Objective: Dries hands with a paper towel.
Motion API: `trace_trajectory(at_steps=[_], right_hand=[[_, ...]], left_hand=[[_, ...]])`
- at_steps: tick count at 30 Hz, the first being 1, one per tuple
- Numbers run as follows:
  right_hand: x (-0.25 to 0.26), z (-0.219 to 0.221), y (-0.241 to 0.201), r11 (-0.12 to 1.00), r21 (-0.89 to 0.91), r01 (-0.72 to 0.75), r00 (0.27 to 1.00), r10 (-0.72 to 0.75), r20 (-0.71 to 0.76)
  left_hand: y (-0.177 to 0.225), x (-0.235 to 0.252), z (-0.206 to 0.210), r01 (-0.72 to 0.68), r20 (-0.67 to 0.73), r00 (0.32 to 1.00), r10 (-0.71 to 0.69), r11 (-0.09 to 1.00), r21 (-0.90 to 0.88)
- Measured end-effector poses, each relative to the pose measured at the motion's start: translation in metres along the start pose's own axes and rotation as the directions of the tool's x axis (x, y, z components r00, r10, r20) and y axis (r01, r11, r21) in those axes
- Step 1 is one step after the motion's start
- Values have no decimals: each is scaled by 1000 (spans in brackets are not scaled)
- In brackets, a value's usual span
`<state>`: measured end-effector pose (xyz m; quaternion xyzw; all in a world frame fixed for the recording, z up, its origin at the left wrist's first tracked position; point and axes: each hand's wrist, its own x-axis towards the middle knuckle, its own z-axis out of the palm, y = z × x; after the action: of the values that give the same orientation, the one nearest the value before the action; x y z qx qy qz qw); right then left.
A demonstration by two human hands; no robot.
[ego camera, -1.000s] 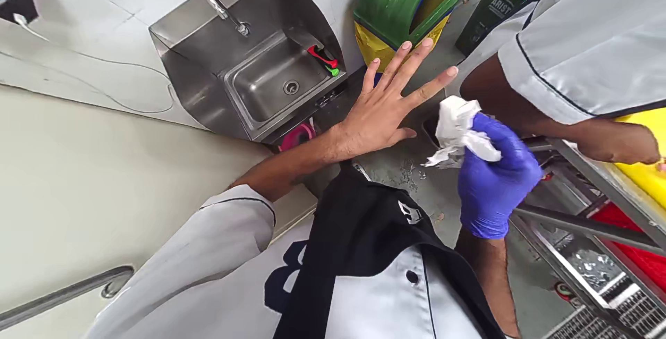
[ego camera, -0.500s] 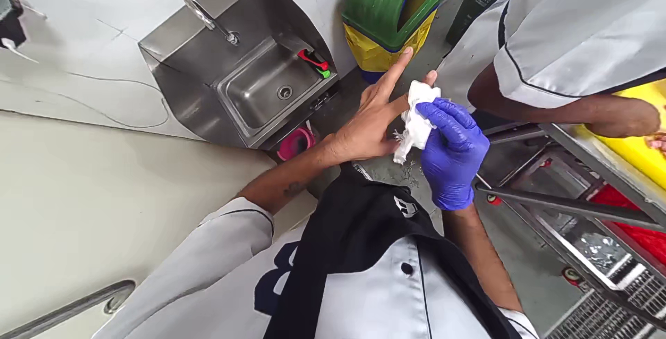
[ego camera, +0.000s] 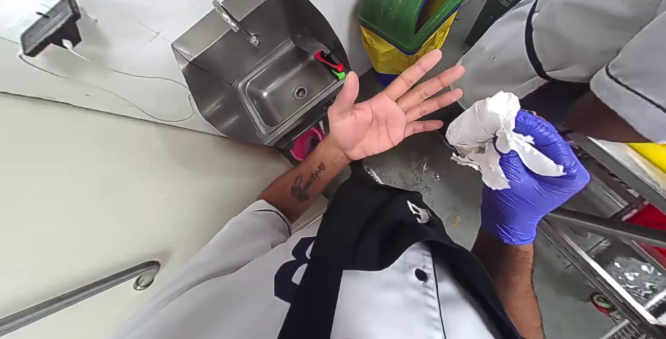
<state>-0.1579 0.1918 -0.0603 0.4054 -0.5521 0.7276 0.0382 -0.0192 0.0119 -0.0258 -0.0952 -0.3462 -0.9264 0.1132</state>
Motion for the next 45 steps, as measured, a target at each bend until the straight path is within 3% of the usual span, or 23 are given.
trace_trajectory(at_steps=[8, 10, 12, 14, 18, 20, 27, 30, 32, 35, 38, 41, 45], right_hand=[[-9, 10, 8, 995, 90, -32, 999, 33, -13], [-13, 11, 11, 994, 108, -11, 1000, 11, 5], [-17, 10, 13, 995, 90, 45, 999, -47, 25], [-20, 7, 16, 989, 19, 145, 989, -146, 31], [-28, -1, 26, 885, -297, 359, 932, -325, 161], [-37, -7, 28, 832, -363, 419, 905, -349, 245], [-47, -37, 26, 804, -371, 464, 866, -325, 380], [-45, -50, 24, 795, -373, 478, 852, -316, 418], [-44, -57, 24, 789, -379, 483, 843, -302, 445], [-44, -65, 24, 778, -378, 502, 816, -282, 504], [-47, -71, 27, 793, -357, 494, 783, -226, 580], [-51, -78, 35, 808, -379, 452, 771, -140, 621], [-56, -80, 36, 782, -424, 456, 765, -102, 636]], left_hand=[[-7, -2, -3, 15, -66, 998, -22, 994, -109], [-12, -1, -6, 24, -78, 997, -25, 1000, -8], [-20, -4, -7, 76, -120, 992, -48, 968, 238], [-33, -8, -1, 185, -205, 973, -109, 898, 399], [-66, -18, 10, 250, -216, 954, -209, 951, 181], [-77, -19, 12, 206, -254, 954, -160, 964, 167], [-87, -15, 23, 86, -430, 897, 97, 918, 387], [-84, -14, 28, 1, -407, 875, 263, 839, 545], [-82, -14, 29, -60, -250, 907, 338, 694, 718], [-85, -7, 36, -83, -26, 966, 256, 405, 911], [-99, -4, 38, -7, -54, 978, 202, 294, 956], [-116, -5, 35, 23, -85, 968, 238, 254, 967], [-123, 0, 31, 75, -225, 918, 326, 414, 907]])
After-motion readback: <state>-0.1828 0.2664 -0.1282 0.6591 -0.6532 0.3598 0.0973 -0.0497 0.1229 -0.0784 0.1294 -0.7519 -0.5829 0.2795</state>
